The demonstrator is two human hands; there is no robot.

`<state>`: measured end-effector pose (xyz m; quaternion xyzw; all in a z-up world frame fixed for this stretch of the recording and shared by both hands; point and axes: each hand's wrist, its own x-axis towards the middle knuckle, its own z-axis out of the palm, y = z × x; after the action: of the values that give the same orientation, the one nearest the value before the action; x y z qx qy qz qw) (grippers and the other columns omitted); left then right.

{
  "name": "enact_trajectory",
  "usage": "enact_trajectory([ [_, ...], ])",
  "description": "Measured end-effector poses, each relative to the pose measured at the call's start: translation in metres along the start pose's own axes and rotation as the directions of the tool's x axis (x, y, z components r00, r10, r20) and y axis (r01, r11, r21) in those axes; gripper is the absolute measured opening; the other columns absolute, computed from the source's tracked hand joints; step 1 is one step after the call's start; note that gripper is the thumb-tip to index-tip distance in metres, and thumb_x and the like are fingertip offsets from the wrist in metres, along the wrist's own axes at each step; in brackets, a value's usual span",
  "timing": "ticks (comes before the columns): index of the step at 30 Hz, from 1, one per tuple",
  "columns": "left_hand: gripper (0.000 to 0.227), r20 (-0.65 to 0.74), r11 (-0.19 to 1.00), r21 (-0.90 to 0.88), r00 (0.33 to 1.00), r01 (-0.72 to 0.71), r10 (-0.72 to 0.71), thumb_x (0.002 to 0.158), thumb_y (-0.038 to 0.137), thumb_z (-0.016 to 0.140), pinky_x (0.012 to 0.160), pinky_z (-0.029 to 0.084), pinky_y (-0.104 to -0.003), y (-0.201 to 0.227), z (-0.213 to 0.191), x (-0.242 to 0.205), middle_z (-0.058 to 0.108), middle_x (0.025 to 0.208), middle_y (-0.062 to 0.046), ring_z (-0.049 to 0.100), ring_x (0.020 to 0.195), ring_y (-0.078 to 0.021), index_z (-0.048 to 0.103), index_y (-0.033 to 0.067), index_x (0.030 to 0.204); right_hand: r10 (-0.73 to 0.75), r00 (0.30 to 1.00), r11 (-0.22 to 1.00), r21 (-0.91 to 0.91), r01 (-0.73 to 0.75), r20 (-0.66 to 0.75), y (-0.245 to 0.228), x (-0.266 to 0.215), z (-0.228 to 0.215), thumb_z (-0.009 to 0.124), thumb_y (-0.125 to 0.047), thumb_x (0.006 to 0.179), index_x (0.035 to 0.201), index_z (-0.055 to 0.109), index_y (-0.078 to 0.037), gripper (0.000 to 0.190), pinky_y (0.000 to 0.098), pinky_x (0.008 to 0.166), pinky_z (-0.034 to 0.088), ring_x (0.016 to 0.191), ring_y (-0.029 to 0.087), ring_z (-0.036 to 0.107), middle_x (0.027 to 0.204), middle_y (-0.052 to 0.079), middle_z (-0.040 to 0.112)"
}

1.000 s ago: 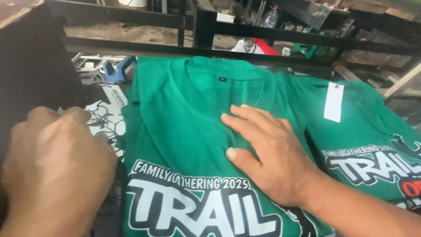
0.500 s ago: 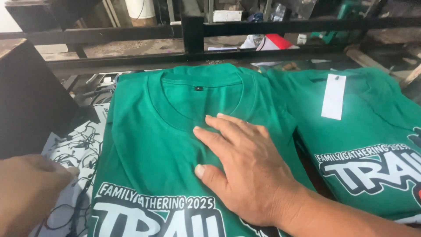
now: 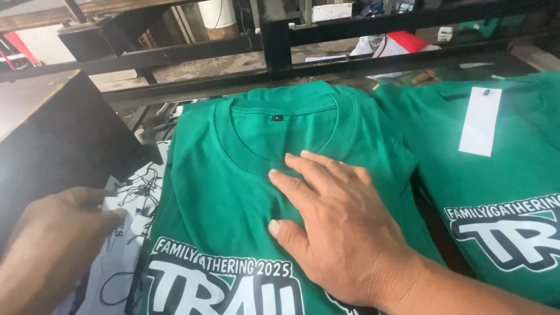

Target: The person attaches a white tag to the collar of a green t-shirt using a black plastic fastener. They then smooth the shirt and repeat the process on a second green t-shirt.

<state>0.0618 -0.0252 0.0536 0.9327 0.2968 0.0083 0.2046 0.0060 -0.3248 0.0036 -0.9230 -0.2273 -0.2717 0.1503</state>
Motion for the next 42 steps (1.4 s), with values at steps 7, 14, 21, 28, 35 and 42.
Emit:
enact_trajectory([
  [7,0.039,-0.045,0.996,-0.085,0.999,-0.011,0.007,0.093,0.037,0.065,0.077,0.051,-0.051,0.01,-0.005,-0.019,0.08,0.102,-0.017,0.073,0.086,-0.0394,0.075,0.0149,0.123,0.004,1.0,1.0,-0.001,-0.004,-0.002,0.004,0.001,-0.001,0.061,-0.046,0.091,0.139,0.063,-0.013,0.058,0.0556,0.103,0.036,0.139,0.035,0.047,0.146,0.014,0.059],
  [14,0.035,-0.058,0.943,-0.332,0.998,0.006,-0.027,0.096,0.026,0.058,0.065,0.048,-0.052,-0.001,-0.005,-0.032,0.074,0.096,-0.016,0.064,0.074,-0.0355,0.071,0.0172,0.127,-0.005,1.0,1.0,-0.014,0.005,0.02,0.001,0.001,0.0,0.058,-0.046,0.092,0.139,0.063,-0.013,0.058,0.055,0.103,0.036,0.139,0.033,0.047,0.146,0.013,0.059],
  [21,0.019,-0.003,0.751,-0.66,0.999,0.031,-0.044,0.098,0.016,0.061,0.056,0.046,-0.041,-0.016,0.0,-0.035,0.076,0.086,-0.013,0.062,0.064,-0.0247,0.072,0.0102,0.112,0.017,0.997,0.999,-0.049,-0.014,0.071,0.002,0.001,0.002,0.054,-0.047,0.094,0.141,0.061,-0.016,0.057,0.0548,0.102,0.035,0.141,0.03,0.045,0.149,0.01,0.057],
  [28,0.023,0.008,0.698,-0.715,1.0,0.015,-0.013,0.1,0.016,0.053,0.052,0.047,-0.041,-0.017,-0.016,-0.049,0.081,0.094,-0.012,0.065,0.064,-0.0247,0.068,0.0119,0.117,0.065,0.989,0.995,-0.084,-0.054,0.132,-0.001,0.002,0.001,0.051,-0.05,0.095,0.143,0.059,-0.019,0.058,0.0549,0.101,0.036,0.143,0.029,0.043,0.153,0.007,0.054],
  [35,0.024,-0.217,0.867,-0.457,0.97,-0.199,0.109,0.105,0.03,0.056,0.071,0.044,-0.051,-0.027,-0.019,-0.04,0.065,0.091,-0.014,0.057,0.082,-0.0336,0.061,0.0065,0.1,0.089,0.983,0.993,-0.094,-0.075,0.159,-0.002,0.002,0.001,0.048,-0.05,0.096,0.145,0.057,-0.021,0.058,0.0545,0.104,0.035,0.145,0.028,0.041,0.154,0.005,0.052],
  [42,0.015,0.053,0.682,-0.727,0.984,-0.08,0.172,0.105,0.023,0.061,0.042,0.043,-0.036,0.005,-0.061,-0.095,0.078,0.084,-0.006,0.053,0.048,-0.0208,0.067,0.0115,0.098,0.123,0.974,0.989,-0.1,-0.106,0.189,-0.002,0.006,-0.001,0.045,-0.052,0.094,0.144,0.058,-0.022,0.059,0.0552,0.101,0.037,0.142,0.026,0.044,0.152,0.004,0.054],
])
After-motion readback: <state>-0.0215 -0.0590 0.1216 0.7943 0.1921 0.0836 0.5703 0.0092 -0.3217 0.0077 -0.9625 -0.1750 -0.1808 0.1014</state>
